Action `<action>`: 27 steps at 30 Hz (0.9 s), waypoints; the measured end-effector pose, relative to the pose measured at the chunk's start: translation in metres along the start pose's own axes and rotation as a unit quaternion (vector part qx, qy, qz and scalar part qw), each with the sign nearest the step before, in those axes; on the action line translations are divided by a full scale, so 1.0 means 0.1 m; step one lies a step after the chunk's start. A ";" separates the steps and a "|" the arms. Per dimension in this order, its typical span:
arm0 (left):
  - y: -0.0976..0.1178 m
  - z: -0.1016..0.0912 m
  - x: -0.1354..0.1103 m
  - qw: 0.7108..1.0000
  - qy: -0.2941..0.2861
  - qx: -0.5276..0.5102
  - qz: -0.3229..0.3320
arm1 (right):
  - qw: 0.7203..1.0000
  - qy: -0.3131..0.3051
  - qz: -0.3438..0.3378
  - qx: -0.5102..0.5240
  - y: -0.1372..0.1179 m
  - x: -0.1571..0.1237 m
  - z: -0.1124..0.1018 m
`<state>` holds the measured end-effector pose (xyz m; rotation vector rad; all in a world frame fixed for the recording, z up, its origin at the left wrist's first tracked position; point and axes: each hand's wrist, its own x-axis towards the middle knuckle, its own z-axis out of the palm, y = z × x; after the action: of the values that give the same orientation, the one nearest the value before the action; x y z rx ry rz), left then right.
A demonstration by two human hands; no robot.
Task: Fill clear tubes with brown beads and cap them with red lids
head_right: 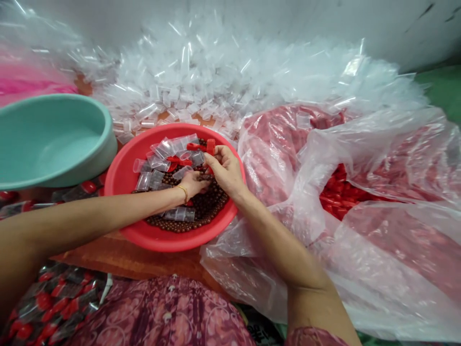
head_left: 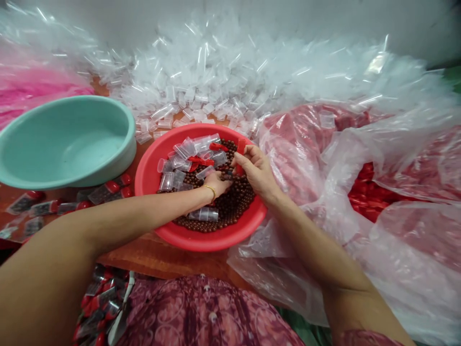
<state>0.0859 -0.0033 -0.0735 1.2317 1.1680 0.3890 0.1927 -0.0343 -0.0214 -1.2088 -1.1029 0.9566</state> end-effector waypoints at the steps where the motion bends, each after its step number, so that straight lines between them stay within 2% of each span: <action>1: 0.02 -0.03 -0.05 1.000 0.011 -0.009 0.011 | 1.000 0.009 -0.002 0.001 0.00 0.00 0.00; 3: 0.06 -0.11 -0.16 0.998 0.019 -0.031 0.045 | 1.000 0.020 -0.002 0.001 -0.01 0.01 0.00; 6: 0.13 -0.26 -0.35 0.990 -0.017 -0.104 0.092 | 1.000 0.019 0.005 0.001 -0.04 0.00 0.01; 11: 0.17 -0.47 -0.49 0.971 -0.117 -0.194 0.076 | 0.999 0.031 -0.006 -0.025 -0.08 -0.03 0.01; 14: 0.16 -0.51 -0.46 0.958 -0.162 -0.223 0.074 | 0.995 0.047 -0.001 -0.093 -0.06 -0.04 0.00; 16: 0.17 -0.53 -0.40 0.953 -0.166 -0.230 0.105 | 0.976 0.048 0.023 -0.209 -0.05 -0.03 0.00; 17: 0.19 -0.54 -0.38 0.951 -0.162 -0.231 0.129 | 0.954 0.037 0.041 -0.296 -0.04 -0.02 0.00; 18: 0.21 -0.56 -0.35 0.948 -0.157 -0.230 0.154 | 0.917 0.017 0.059 -0.394 -0.04 -0.02 0.01; 19: 0.24 -0.59 -0.34 0.945 -0.152 -0.228 0.180 | 0.867 -0.014 0.077 -0.492 -0.04 -0.01 0.03; 21: 0.29 -0.63 -0.33 0.937 -0.149 -0.220 0.225 | 0.749 -0.106 0.106 -0.645 -0.05 -0.01 0.07; 22: 0.32 -0.65 -0.34 0.934 -0.150 -0.216 0.241 | 0.700 -0.155 0.115 -0.687 -0.06 -0.02 0.10; 23: 0.34 -0.67 -0.36 0.931 -0.153 -0.215 0.251 | 0.666 -0.198 0.120 -0.709 -0.07 -0.03 0.13; 24: 0.35 -0.68 -0.38 0.929 -0.156 -0.217 0.255 | 0.647 -0.233 0.122 -0.716 -0.07 -0.04 0.16; 25: 0.35 -0.69 -0.39 0.928 -0.157 -0.226 0.253 | 0.640 -0.258 0.122 -0.714 -0.08 -0.05 0.18; 27: 0.35 -0.69 -0.42 0.925 -0.156 -0.251 0.239 | 0.643 -0.276 0.116 -0.705 -0.08 -0.07 0.21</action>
<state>0.0217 0.0123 -0.0154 1.0573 0.4381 0.7730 0.1709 -0.0374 -0.0140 -2.4217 -2.4460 0.4986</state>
